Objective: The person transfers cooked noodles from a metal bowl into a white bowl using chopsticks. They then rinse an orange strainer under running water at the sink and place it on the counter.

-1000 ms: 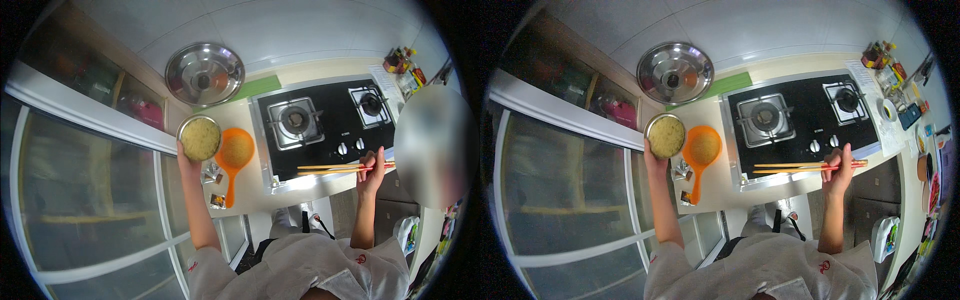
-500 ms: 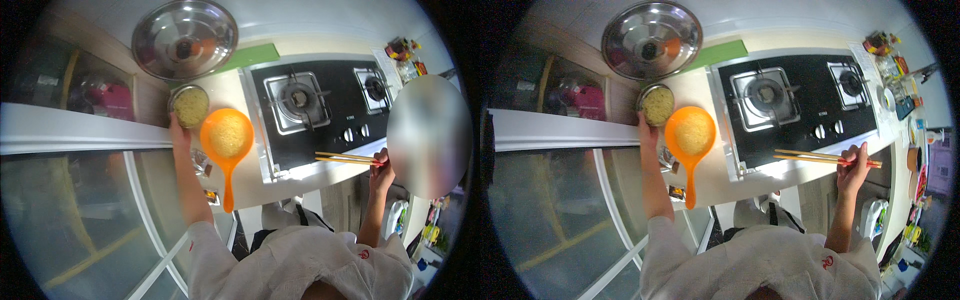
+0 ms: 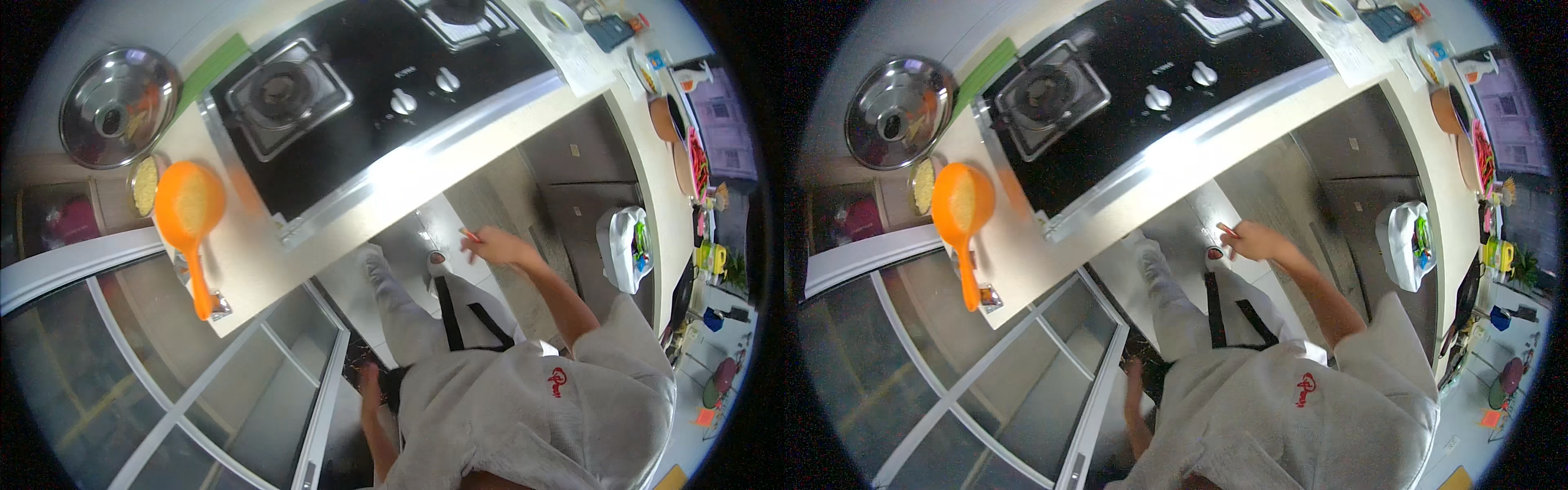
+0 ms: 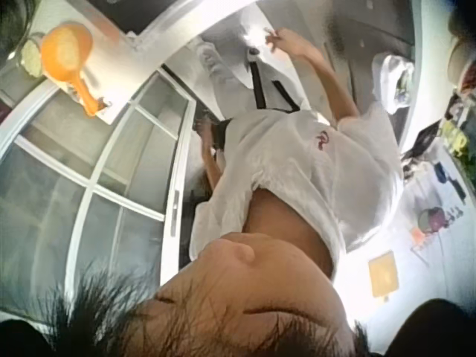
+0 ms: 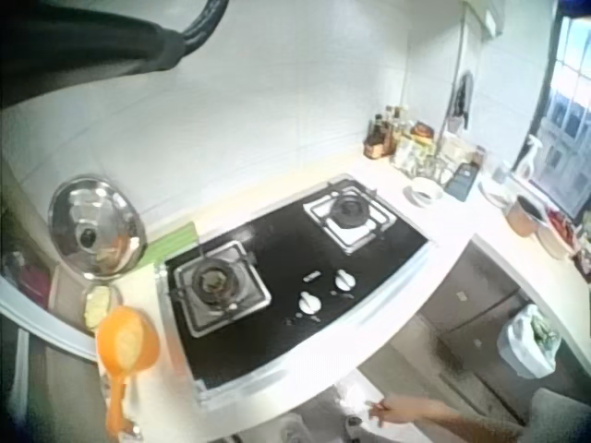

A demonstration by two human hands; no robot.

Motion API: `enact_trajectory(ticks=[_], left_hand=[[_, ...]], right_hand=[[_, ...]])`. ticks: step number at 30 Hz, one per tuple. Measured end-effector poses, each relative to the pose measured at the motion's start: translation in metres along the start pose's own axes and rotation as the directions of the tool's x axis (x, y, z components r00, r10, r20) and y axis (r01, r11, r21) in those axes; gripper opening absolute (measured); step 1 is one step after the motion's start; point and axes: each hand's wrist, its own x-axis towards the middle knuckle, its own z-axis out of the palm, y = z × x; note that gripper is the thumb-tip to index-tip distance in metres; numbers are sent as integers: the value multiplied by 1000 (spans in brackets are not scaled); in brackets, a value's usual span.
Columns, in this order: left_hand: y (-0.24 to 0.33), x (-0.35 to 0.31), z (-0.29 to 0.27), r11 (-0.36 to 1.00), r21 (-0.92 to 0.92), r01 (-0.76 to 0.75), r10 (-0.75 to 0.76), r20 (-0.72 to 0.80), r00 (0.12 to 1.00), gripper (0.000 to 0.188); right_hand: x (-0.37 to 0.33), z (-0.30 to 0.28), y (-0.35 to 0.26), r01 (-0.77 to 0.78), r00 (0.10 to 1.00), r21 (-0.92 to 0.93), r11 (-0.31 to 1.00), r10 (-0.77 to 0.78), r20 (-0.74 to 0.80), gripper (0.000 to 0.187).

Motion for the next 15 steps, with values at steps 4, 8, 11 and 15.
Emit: enact_trajectory(ticks=[4,8,11,15], left_hand=[[-93,-68,109,952,-139,273,-244,196,950,40],[-151,-124,157,864,-258,433,-396,183,900,39],[-190,-165,183,782,-317,536,-505,180,844,38],[-243,-214,226,644,-404,650,-629,205,750,37]], right_hand=[[122,43,85,-68,996,695,715,86,9,39],[220,62,62,43,997,996,-76,68,-38,40],[274,74,36,96,985,911,-402,167,-30,34],[275,82,31,444,845,834,-329,462,-267,27]])
